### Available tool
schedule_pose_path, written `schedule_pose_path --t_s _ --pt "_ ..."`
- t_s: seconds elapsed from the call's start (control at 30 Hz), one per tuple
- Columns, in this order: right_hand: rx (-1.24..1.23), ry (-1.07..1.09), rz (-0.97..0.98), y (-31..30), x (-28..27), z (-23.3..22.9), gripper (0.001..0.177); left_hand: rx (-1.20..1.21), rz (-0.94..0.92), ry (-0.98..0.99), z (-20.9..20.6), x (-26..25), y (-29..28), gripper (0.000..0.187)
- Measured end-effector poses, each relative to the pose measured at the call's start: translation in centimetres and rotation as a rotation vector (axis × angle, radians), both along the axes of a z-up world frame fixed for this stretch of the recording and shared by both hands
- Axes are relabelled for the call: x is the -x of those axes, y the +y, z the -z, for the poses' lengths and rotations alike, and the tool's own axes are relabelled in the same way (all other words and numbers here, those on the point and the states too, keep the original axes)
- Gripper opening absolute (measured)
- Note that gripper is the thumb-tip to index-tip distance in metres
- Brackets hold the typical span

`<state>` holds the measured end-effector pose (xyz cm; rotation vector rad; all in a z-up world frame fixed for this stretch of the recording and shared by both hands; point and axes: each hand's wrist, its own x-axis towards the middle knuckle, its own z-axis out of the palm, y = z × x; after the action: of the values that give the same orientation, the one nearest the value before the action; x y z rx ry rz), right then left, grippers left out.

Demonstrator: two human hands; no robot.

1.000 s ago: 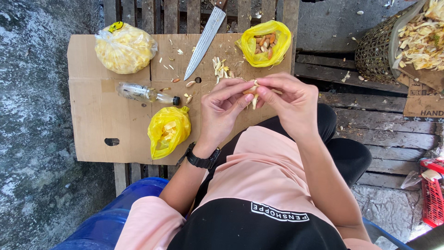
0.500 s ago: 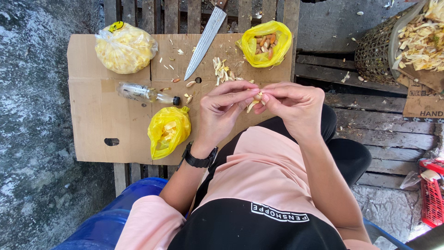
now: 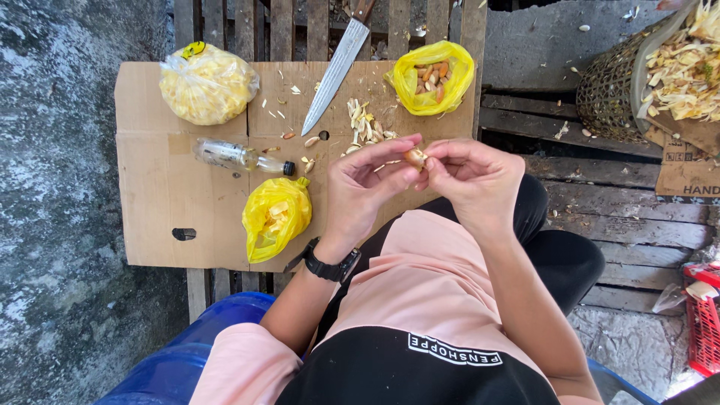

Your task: The person peels the thin outer skin from jackfruit seeds by hand and places the cleaned seeds into a yellow plastic container.

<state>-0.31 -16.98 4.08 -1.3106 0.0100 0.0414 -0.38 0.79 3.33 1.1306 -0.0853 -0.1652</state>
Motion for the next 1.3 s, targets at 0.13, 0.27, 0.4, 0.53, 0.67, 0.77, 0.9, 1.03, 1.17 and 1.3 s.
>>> schedule_pose_path --t_s 0.13,0.27,0.4,0.53,0.67,0.77,0.9,1.03,1.17,1.3 --pt "-0.019 -0.07 0.002 0.4 0.4 -0.1 0.014 0.114 -0.03 0.081 1.1 -0.1 -0.5 0.024" --pt "-0.028 0.022 -0.007 0.4 0.4 0.0 0.015 0.231 0.005 0.196 2.4 -0.5 -0.3 0.015" --pt "-0.078 0.005 -0.024 0.2 0.2 0.1 0.015 0.401 0.009 0.248 2.2 -1.0 0.2 0.011" --pt "0.028 0.009 -0.019 0.5 0.1 0.0 0.015 0.148 0.022 0.212 2.2 -1.0 0.2 0.018" --pt "0.0 0.005 -0.025 0.5 -0.2 0.1 0.016 0.285 -0.011 0.25 2.8 -1.5 0.1 0.018" --pt "0.003 -0.016 -0.021 -0.2 -0.5 0.5 0.015 0.301 -0.034 0.303 2.5 -2.2 1.3 0.021" --pt "0.09 -0.043 0.058 -0.2 -1.4 2.8 0.012 0.224 -0.114 0.3 3.4 -3.3 2.5 0.023" --pt "0.786 -0.246 -0.085 0.9 -2.5 8.8 0.034 -0.114 -0.2 0.18 7.5 -4.6 2.3 0.021" --pt "0.914 -0.257 -0.084 2.9 -3.4 15.3 0.019 -0.274 -0.199 0.152 14.2 -7.6 0.0 0.015" --pt "0.999 -0.202 -0.151 3.7 -3.2 18.0 0.02 -0.453 -0.206 0.038 20.1 -12.2 -3.1 0.011"
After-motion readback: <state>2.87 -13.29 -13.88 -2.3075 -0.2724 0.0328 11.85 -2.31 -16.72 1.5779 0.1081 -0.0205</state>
